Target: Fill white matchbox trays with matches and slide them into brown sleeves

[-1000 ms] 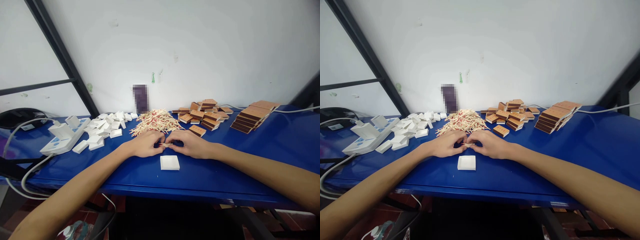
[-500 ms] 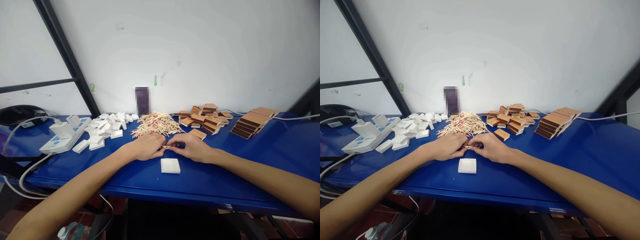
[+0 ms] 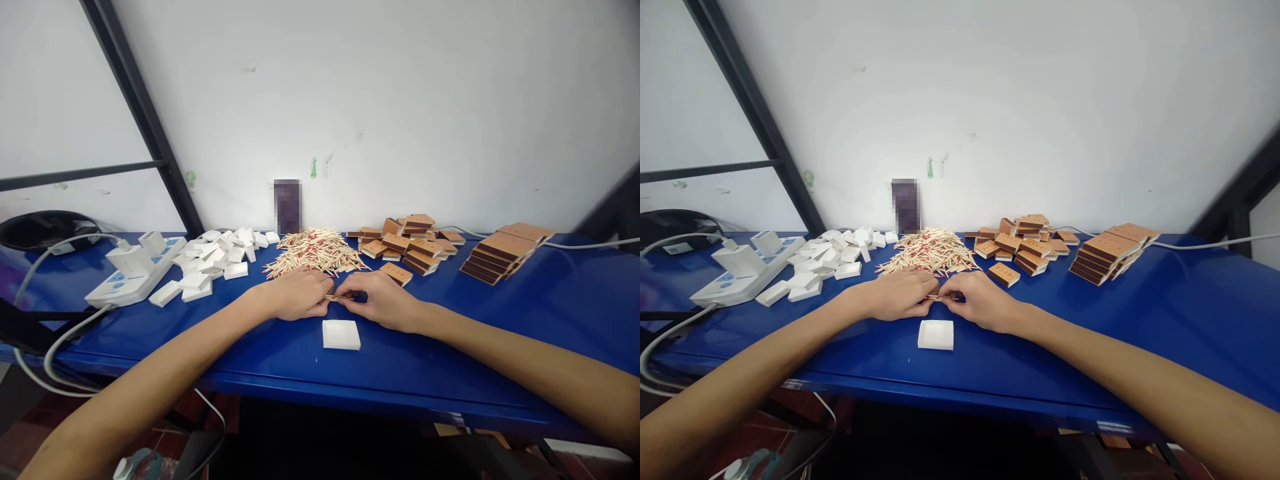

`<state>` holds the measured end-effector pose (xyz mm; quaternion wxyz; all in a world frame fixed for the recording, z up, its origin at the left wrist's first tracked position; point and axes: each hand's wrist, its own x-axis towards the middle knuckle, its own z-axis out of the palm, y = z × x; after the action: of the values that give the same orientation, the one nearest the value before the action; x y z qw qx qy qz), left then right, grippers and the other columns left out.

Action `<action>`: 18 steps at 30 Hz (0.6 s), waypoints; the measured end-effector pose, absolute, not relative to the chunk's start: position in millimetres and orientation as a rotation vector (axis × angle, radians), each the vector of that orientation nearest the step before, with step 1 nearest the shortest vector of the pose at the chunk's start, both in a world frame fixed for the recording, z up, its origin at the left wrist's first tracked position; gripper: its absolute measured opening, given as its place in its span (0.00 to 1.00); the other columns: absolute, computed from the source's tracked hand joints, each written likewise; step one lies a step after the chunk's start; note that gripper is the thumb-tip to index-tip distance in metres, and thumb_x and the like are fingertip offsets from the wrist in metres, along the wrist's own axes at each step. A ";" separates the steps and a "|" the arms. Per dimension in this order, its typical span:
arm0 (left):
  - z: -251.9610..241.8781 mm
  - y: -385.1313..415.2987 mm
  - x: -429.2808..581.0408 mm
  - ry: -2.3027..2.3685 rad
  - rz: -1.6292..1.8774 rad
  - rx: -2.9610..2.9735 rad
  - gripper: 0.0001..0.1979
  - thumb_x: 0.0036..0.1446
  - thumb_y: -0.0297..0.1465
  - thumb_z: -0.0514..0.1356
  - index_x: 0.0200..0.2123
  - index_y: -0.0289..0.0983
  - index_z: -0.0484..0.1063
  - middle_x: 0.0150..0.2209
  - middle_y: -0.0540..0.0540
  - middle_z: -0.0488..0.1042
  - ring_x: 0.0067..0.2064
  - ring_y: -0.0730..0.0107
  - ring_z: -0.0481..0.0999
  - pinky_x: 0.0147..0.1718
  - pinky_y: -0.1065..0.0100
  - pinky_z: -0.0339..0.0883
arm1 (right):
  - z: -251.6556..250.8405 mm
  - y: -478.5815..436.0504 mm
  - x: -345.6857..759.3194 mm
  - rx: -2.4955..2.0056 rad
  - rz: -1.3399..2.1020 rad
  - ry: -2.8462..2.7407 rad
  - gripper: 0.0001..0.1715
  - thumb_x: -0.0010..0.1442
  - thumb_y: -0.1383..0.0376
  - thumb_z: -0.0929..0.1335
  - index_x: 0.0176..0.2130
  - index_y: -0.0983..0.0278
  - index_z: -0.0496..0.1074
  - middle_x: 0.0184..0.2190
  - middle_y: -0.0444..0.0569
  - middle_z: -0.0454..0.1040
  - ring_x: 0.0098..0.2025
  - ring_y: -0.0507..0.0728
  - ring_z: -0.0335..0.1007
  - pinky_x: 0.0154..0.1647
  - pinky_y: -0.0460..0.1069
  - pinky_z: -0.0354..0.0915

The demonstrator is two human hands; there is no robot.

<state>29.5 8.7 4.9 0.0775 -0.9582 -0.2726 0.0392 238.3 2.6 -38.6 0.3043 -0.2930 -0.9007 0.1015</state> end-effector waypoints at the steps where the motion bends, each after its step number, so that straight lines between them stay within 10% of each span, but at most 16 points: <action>1: 3.9 9.4 29.4 -0.811 0.111 -2.869 0.06 0.62 0.30 0.53 0.34 0.35 0.67 0.36 0.42 0.74 0.37 0.62 0.73 0.41 0.62 0.64 | -39.0 2.7 237.7 -0.778 0.249 -2.383 0.07 0.61 0.68 0.67 0.36 0.64 0.77 0.31 0.48 0.79 0.31 0.53 0.74 0.34 0.47 0.67; 18: 19.0 -29.3 28.8 -0.622 0.004 -3.139 0.08 0.60 0.31 0.57 0.29 0.38 0.62 0.28 0.50 0.69 0.29 0.68 0.67 0.33 0.65 0.59 | 0.8 -48.7 248.3 -0.726 0.342 -2.558 0.07 0.55 0.71 0.69 0.33 0.61 0.77 0.27 0.42 0.78 0.27 0.50 0.71 0.29 0.44 0.63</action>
<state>28.8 -29.3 19.0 -0.0294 -0.9805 -0.1944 0.0013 248.3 -48.7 0.8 0.2282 -0.2635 -0.9290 0.1242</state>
